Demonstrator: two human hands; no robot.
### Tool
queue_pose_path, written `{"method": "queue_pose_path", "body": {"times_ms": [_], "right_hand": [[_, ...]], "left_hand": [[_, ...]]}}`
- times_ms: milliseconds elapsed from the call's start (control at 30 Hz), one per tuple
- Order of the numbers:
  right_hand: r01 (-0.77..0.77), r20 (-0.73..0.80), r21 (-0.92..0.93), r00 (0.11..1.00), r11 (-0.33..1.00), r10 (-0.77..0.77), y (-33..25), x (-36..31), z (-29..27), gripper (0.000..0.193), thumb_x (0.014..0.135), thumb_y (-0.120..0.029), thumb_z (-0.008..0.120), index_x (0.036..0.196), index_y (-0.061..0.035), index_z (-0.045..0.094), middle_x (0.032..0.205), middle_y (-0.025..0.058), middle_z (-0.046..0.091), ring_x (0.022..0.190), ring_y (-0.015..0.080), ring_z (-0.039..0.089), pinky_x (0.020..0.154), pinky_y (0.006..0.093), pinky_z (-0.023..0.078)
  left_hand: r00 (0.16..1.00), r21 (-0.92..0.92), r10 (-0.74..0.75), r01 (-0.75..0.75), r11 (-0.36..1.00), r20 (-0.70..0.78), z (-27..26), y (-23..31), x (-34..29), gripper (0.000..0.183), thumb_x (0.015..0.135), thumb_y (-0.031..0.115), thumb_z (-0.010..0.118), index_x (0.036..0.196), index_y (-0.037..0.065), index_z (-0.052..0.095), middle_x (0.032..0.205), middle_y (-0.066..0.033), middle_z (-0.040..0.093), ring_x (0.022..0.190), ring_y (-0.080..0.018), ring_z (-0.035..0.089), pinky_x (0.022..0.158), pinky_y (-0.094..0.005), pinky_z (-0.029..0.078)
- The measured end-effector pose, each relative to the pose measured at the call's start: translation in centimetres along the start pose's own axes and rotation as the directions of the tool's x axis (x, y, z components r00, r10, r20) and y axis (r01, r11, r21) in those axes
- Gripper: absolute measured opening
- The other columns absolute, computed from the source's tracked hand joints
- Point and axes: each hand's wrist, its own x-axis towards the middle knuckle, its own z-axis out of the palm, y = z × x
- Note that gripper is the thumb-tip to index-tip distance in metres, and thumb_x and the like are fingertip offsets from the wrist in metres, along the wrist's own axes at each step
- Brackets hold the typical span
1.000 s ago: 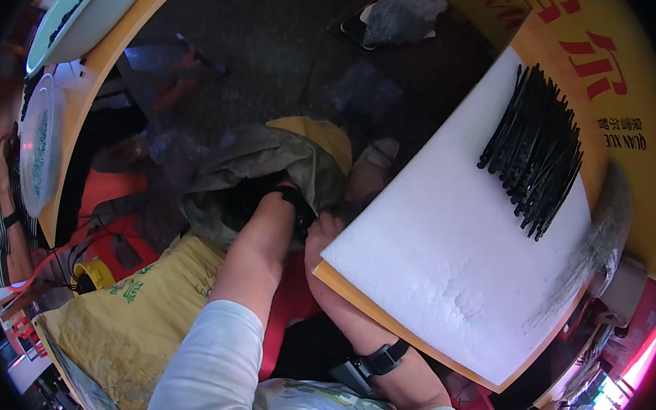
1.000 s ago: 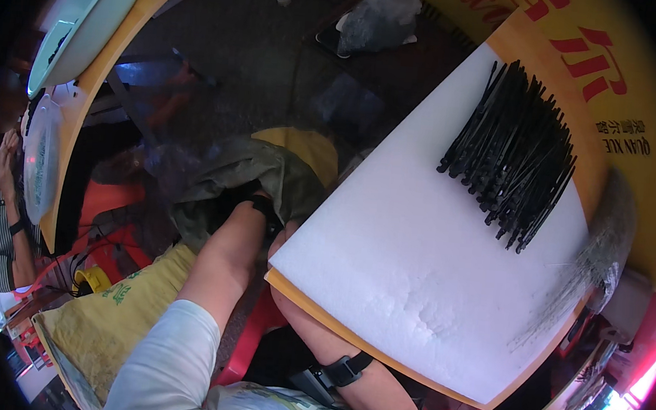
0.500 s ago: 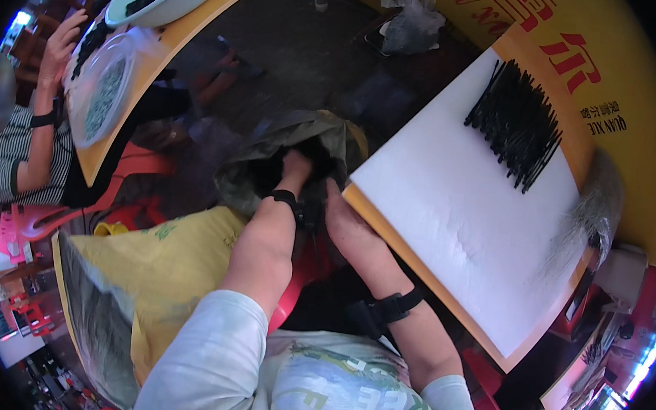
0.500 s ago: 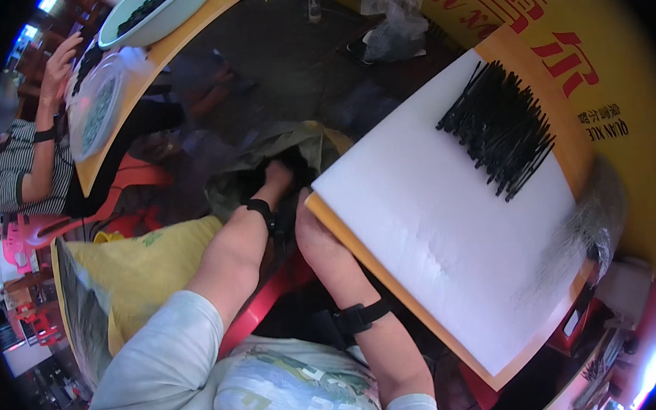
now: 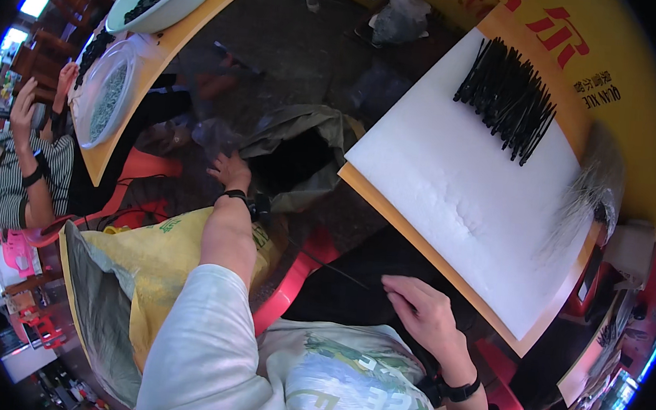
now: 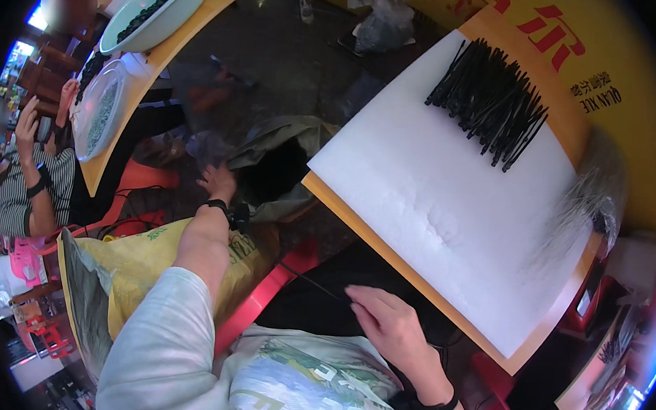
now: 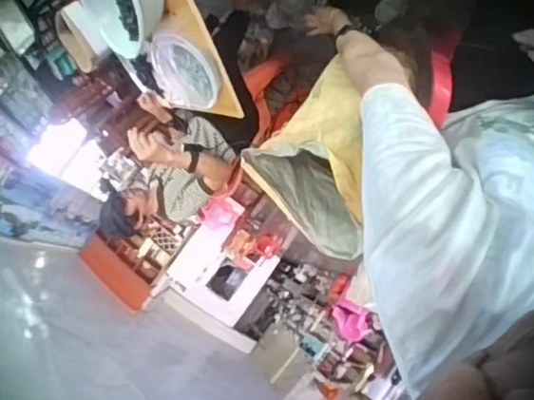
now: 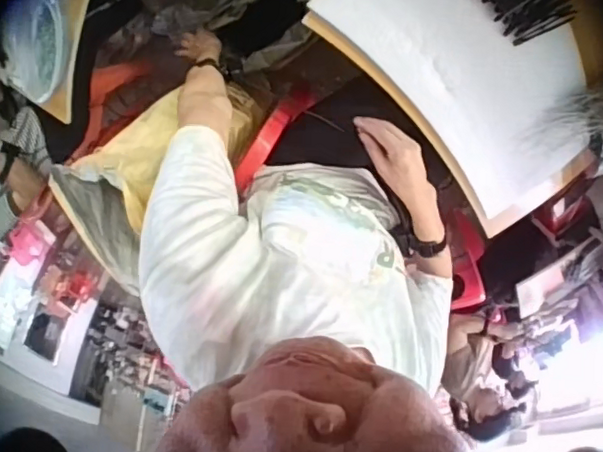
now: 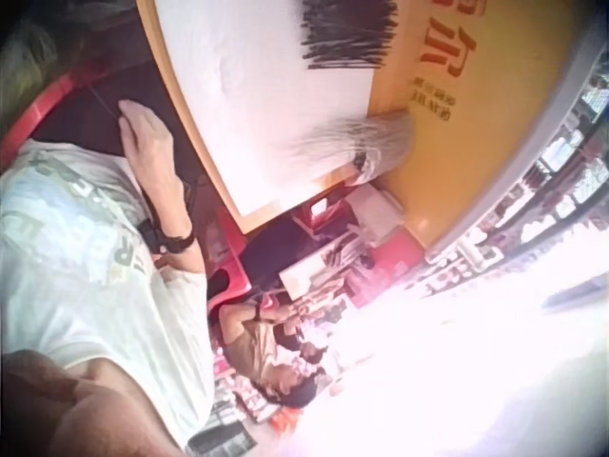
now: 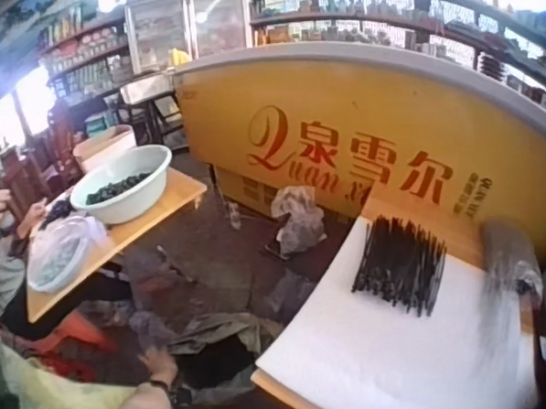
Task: The recorder is assembling small plastic and wire components, possibly for pens or electronics, at a workstation.
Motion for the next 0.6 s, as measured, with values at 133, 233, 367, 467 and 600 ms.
{"method": "queue_pose_path", "body": {"times_ms": [133,233,367,467,600], "right_hand": [[-0.346,-0.001,0.244,0.934,0.906,0.357,1.8,-3.2,0.0,0.017,0.085,-0.001,0.061,0.101,0.0006,0.065,0.091,0.0128,0.068,0.081,0.0196,0.067,0.071,0.0271,0.053],[-0.449,0.019,0.445,0.870,0.775,0.493,5.4,-4.3,1.0,0.017,0.088,-0.002,0.058,0.103,0.0024,0.065,0.090,0.0108,0.068,0.080,0.0161,0.066,0.072,0.0266,0.053],[-0.441,0.111,0.645,0.863,0.625,0.494,6.9,-4.2,1.1,0.018,0.092,-0.004,0.054,0.106,0.0046,0.063,0.087,0.0085,0.066,0.080,0.0141,0.064,0.074,0.0257,0.052],[-0.414,0.090,0.660,0.872,0.627,0.480,7.1,-4.7,1.3,0.019,0.092,-0.004,0.054,0.107,0.0043,0.062,0.087,0.0083,0.066,0.080,0.0138,0.064,0.075,0.0253,0.052],[-0.383,0.061,0.636,0.891,0.670,0.450,7.2,-5.0,1.5,0.018,0.092,-0.004,0.054,0.107,0.0033,0.063,0.087,0.0077,0.066,0.080,0.0134,0.064,0.075,0.0252,0.051]], "left_hand": [[0.956,-0.545,0.291,-0.256,0.798,-0.024,1.9,-2.7,4.7,0.032,0.089,0.024,0.045,0.111,0.007,0.061,0.111,-0.0248,0.059,0.108,-0.0441,0.052,0.089,-0.0506,0.042],[0.984,-0.719,0.168,-0.162,0.676,-0.063,-1.2,2.0,4.4,0.036,0.089,0.029,0.044,0.098,0.000,0.064,0.103,-0.0282,0.059,0.102,-0.0461,0.052,0.083,-0.0496,0.044],[0.963,-0.851,0.268,-0.142,0.506,-0.001,-7.9,3.5,3.5,0.048,0.084,0.042,0.055,0.099,-0.002,0.064,0.099,-0.0252,0.063,0.101,-0.0387,0.059,0.082,-0.0447,0.045],[0.758,-0.472,0.506,-0.298,0.830,0.411,-14.0,3.6,1.0,0.054,0.082,0.048,0.059,0.105,-0.001,0.064,0.109,-0.0205,0.063,0.107,-0.0340,0.058,0.088,-0.0405,0.044],[0.723,0.029,0.407,-0.507,0.861,0.558,-17.0,3.1,0.2,0.067,0.080,0.051,0.062,0.127,0.005,0.053,0.132,-0.0151,0.051,0.122,-0.0321,0.049,0.100,-0.0423,0.039]]}}
